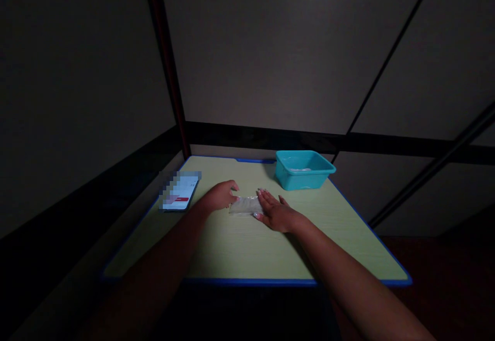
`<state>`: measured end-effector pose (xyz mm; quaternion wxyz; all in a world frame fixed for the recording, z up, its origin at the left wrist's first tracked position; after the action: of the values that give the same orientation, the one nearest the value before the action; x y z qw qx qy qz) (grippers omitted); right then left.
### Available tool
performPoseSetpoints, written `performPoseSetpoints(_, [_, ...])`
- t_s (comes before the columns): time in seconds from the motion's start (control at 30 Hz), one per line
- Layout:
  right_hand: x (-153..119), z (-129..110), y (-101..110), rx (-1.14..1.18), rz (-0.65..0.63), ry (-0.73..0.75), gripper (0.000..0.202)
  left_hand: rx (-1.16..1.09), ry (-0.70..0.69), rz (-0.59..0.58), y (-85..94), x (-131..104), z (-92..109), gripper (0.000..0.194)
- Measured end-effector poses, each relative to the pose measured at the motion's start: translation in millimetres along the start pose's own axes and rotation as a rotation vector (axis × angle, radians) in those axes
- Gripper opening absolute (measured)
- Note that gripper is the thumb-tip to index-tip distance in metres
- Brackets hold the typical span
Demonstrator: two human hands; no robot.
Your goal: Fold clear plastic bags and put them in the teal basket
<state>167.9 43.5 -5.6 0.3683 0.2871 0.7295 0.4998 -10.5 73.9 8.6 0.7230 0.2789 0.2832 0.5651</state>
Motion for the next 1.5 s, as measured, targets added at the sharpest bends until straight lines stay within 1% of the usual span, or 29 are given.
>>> performPoseSetpoints(0.17, [-0.7, -1.8, 1.2, 0.027, 0.000, 0.004, 0.075, 0.111, -0.037, 0.084, 3.3, 1.3, -0.2, 0.023])
performPoseSetpoints(0.3, [0.1, -0.3, -1.1, 0.026, -0.007, -0.003, 0.073, 0.134, -0.020, 0.103, 4.4, 0.9, -2.4, 0.021])
performPoseSetpoints(0.4, [0.5, -0.8, -2.0, 0.026, 0.006, -0.004, 0.073, 0.138, -0.031, 0.111, 3.7, 0.6, -2.2, 0.021])
performPoseSetpoints(0.5, [0.0, -3.1, -1.9, 0.022, 0.018, -0.011, 0.074, 0.107, -0.001, 0.081, 1.4, 0.7, -3.0, 0.021])
performPoseSetpoints(0.63, [0.0, -6.2, -1.1, 0.006, 0.027, -0.039, 0.073, 0.008, 0.069, -0.031, -2.2, -0.5, -3.3, 0.027])
performPoseSetpoints(0.7, [0.7, -6.7, -1.0, 0.000, 0.028, -0.052, 0.072, -0.011, 0.080, -0.072, -2.7, -1.9, -1.7, 0.031])
performPoseSetpoints(0.73, [1.1, -6.7, -1.0, -0.002, 0.028, -0.057, 0.072, 0.003, 0.075, -0.071, -2.0, -2.7, -0.4, 0.033])
performPoseSetpoints(0.83, [1.8, -5.6, -0.7, -0.002, 0.031, -0.062, 0.072, 0.150, 0.029, -0.017, 2.6, -6.2, 5.5, 0.042])
performPoseSetpoints(0.9, [1.6, -5.0, -0.3, -0.004, 0.026, -0.056, 0.073, 0.303, 0.001, 0.008, 4.5, -9.5, 9.6, 0.057])
performPoseSetpoints(1.0, [0.7, -4.7, 0.8, -0.006, 0.020, -0.045, 0.072, 0.514, 0.007, 0.006, 4.8, -14.0, 11.2, 0.090])
performPoseSetpoints(1.07, [0.3, -4.4, 1.4, -0.002, 0.026, -0.039, 0.072, 0.595, 0.036, -0.006, 3.9, -15.2, 8.5, 0.106])
performPoseSetpoints(1.1, [0.3, -4.1, 1.5, 0.002, 0.029, -0.037, 0.071, 0.613, 0.050, -0.023, 2.8, -15.2, 6.4, 0.110])
performPoseSetpoints(1.2, [0.5, -2.4, 1.5, 0.012, 0.042, -0.029, 0.071, 0.623, 0.065, -0.081, -0.7, -13.8, 0.5, 0.114])
performPoseSetpoints(1.37, [-1.0, -4.6, 4.6, 0.020, 0.102, 0.037, 0.070, 0.633, 0.064, -0.109, -1.0, -12.9, -2.3, 0.116])
performPoseSetpoints(1.5, [-2.3, -14.3, 2.8, 0.026, 0.070, 0.129, 0.068, 0.653, 0.100, -0.106, 0.7, -11.9, -5.2, 0.113])
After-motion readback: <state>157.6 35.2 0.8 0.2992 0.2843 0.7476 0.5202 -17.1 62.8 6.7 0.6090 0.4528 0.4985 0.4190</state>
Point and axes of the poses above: each hand's wrist, its own x-axis towards the middle knuckle, its own y-axis out of the back of the hand, z = x × y, the point moved 5 cm from there along x, towards the middle knuckle, and after that the axes turned 1 degree about -z, right-handed, at the moved point
